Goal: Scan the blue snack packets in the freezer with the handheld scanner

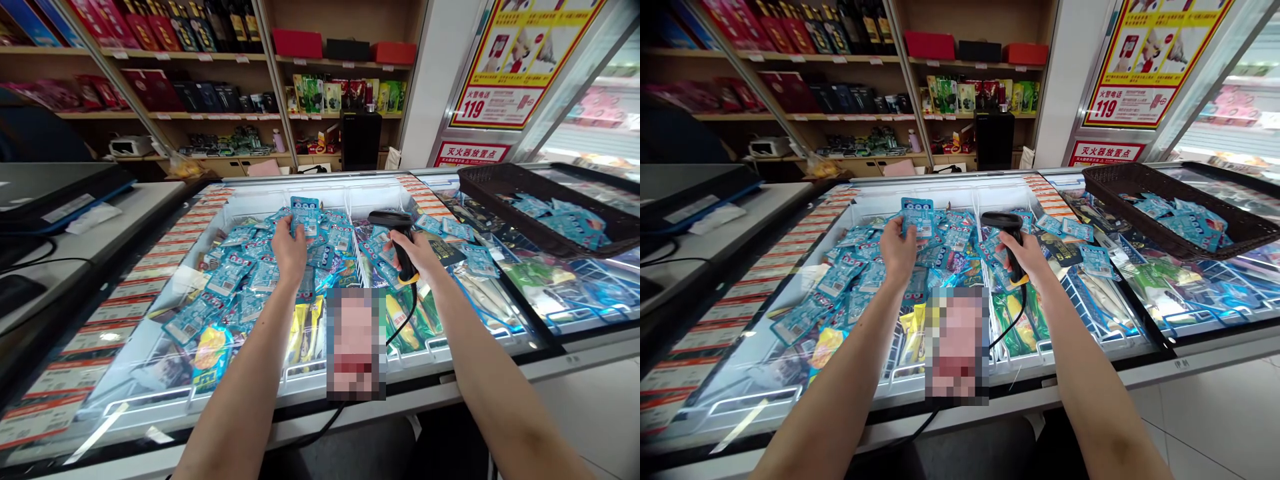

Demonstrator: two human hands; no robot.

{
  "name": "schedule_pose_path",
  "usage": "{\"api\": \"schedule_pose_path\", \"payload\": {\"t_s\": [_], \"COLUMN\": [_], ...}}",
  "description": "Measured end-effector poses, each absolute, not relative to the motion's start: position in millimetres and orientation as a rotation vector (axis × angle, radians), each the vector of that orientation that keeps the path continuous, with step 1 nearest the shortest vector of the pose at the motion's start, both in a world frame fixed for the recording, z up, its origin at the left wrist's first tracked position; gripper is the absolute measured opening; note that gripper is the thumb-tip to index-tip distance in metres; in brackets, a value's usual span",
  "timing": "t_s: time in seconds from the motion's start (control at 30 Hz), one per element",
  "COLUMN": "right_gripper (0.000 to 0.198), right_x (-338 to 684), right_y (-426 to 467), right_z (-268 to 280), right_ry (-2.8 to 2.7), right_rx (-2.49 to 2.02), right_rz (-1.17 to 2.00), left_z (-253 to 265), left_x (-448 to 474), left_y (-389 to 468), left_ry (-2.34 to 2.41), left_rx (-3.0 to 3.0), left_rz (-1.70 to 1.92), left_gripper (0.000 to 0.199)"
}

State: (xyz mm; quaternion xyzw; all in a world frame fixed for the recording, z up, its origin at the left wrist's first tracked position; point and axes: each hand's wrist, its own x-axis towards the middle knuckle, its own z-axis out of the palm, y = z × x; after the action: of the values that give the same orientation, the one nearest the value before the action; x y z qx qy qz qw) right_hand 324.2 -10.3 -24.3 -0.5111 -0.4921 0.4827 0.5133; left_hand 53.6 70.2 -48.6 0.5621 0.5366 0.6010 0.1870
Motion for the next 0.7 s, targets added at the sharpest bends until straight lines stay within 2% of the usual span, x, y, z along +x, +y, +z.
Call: {"api": "schedule_pose_path", "payload": {"t_s": [0.1, 0.27, 0.33, 0.5, 0.6, 0.7], "right_gripper": [0.042, 0.042, 0.041, 0.043, 0.044, 0.045], "right_x": [331.4, 336.9, 337.2, 337.3, 337.0, 336.2], "right_y": [-7.1, -3.0, -1.9, -1.1, -1.5, -1.7], "right_z": [-28.4, -33.6, -34.5, -34.1, -33.7, -34.1], "right_ry": [-1.117, -1.058, -1.059, -1.058, -1.074, -1.095], "right_rx": [-1.226, -1.250, -1.271, -1.292, -1.296, -1.308], "right_rz": [1.157, 1.110, 1.105, 1.109, 1.098, 1.072], "left_z": [-43.7, -39.7, -38.7, -37.6, -42.6, -52.0], "left_x": [41.2, 36.6, 42.1, 73.0, 96.4, 116.4], "left_y": [66.4, 55.9, 51.8, 45.1, 44.4, 45.7], "left_ry": [1.723, 1.881, 1.887, 1.755, 1.668, 1.658], "left_rx": [1.766, 1.869, 1.952, 2.342, 2.462, 2.443], "left_rz": [1.682, 1.744, 1.714, 1.273, 1.067, 0.993], "left_gripper": [0.030, 0.043, 0.040, 0.021, 0.026, 0.040]}}
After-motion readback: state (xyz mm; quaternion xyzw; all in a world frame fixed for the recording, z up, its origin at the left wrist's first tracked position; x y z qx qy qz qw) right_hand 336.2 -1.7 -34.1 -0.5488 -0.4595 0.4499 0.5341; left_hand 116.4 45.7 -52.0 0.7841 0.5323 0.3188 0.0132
